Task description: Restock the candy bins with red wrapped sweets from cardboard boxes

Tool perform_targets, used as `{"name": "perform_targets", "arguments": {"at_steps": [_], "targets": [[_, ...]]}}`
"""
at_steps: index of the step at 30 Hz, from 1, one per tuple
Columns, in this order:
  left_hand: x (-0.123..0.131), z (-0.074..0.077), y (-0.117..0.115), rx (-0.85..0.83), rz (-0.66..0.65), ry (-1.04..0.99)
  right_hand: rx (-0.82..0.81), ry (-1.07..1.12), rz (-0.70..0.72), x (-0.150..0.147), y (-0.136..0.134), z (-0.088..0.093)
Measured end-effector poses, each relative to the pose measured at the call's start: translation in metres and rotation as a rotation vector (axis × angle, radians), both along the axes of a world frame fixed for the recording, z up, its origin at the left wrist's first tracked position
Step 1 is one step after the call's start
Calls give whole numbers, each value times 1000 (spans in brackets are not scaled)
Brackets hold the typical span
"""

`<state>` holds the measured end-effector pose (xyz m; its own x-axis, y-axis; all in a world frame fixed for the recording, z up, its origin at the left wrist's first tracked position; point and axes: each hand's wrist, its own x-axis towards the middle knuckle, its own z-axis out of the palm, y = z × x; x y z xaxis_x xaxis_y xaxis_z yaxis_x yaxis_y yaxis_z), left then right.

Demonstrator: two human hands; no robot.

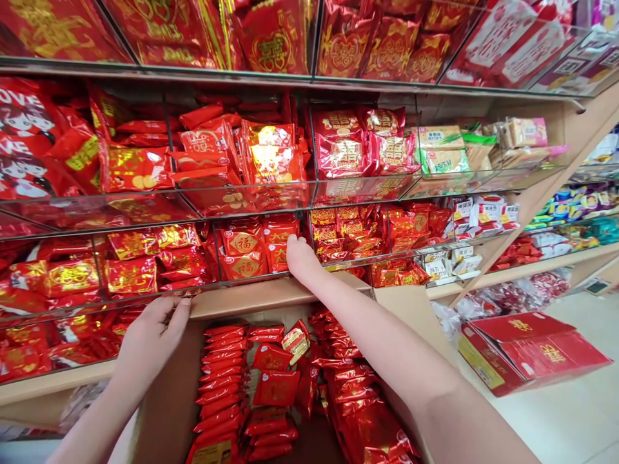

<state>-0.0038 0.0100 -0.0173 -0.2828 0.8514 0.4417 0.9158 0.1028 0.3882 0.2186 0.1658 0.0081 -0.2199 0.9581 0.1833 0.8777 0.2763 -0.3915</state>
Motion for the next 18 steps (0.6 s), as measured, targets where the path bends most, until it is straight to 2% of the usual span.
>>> {"name": "perform_targets", "arguments": {"at_steps": [3, 6, 8, 10, 12, 15, 16, 18], "targets": [[1, 2, 1, 4, -1, 7, 10, -49, 22, 0, 4, 0], [2, 3, 1, 15, 0, 0, 40, -85, 25, 4, 2, 7], [2, 3, 1, 16, 10, -12, 85, -101, 15, 8, -10, 15], [2, 3, 0, 8, 17, -14, 196, -114, 59, 13, -34, 19], [2, 3, -1, 2, 20, -5, 304, -141, 242, 18, -67, 15], [2, 2, -1, 0, 22, 17, 284, -244, 705, 18, -119, -7], [2, 2, -1, -1, 25, 25, 259, -291, 805, 16, -134, -18], [2, 2, -1, -5, 32, 43, 152, -363, 873, 8, -156, -43]]}}
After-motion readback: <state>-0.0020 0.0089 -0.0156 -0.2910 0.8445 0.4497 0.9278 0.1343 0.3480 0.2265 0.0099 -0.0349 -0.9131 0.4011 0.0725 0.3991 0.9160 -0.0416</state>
